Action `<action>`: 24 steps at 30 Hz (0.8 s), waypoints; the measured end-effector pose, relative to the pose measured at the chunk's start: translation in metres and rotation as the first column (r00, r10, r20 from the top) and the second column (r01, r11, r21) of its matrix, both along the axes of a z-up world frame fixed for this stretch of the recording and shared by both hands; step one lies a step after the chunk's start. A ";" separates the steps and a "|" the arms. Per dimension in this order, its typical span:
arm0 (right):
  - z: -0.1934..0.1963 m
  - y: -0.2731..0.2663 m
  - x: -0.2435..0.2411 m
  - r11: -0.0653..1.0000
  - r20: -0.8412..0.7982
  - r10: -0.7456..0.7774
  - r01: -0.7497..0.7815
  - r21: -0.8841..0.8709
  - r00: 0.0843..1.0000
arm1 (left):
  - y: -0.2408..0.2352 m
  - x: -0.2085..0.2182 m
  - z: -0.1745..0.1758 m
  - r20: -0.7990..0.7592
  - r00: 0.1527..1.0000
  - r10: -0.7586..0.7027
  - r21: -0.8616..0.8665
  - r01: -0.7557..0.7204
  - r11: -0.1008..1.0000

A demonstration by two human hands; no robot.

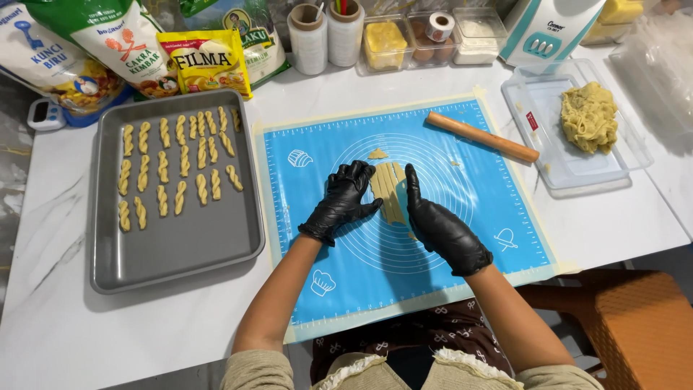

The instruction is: The person rolls a piece of dough into a flat sheet using a rolling pin on a blue silicone mat. They then cut the sheet into strips, twist each strip into a spiral shape, and place the finished pieces onto a metal baking tray. The process is repeated with additional dough pieces.

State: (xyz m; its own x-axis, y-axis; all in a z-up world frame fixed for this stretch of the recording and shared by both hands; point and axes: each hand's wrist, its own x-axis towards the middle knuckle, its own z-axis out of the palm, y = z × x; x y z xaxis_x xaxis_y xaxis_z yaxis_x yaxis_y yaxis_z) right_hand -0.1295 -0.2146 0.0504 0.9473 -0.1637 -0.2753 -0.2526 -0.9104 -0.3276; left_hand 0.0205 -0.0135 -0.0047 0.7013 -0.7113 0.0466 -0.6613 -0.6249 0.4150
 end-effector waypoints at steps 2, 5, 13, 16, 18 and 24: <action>-0.007 -0.004 -0.012 0.999 0.009 0.036 -0.036 -0.033 0.999 | -0.001 0.002 -0.002 -0.032 0.999 0.002 -0.017 -0.003 1.000; -0.014 -0.019 -0.025 0.995 0.011 0.067 -0.066 -0.078 0.998 | -0.004 0.003 0.004 -0.034 0.999 0.015 0.022 -0.014 1.000; 0.008 -0.136 0.033 0.974 0.024 0.163 -0.157 -0.164 0.986 | -0.009 0.001 0.010 0.090 0.996 0.004 0.102 -0.013 0.995; 0.038 -0.127 0.051 0.956 0.106 0.220 -0.192 -0.220 0.970 | -0.010 0.003 0.014 0.247 0.969 0.005 0.135 -0.039 0.990; 0.051 -0.102 0.064 0.945 0.173 0.263 -0.216 -0.247 0.949 | -0.014 0.007 0.003 0.333 0.943 0.014 0.172 -0.075 0.982; 0.004 -0.070 0.114 0.876 0.216 0.449 -0.475 0.089 0.867 | -0.031 0.026 -0.028 0.632 0.150 -0.760 0.739 -0.411 0.533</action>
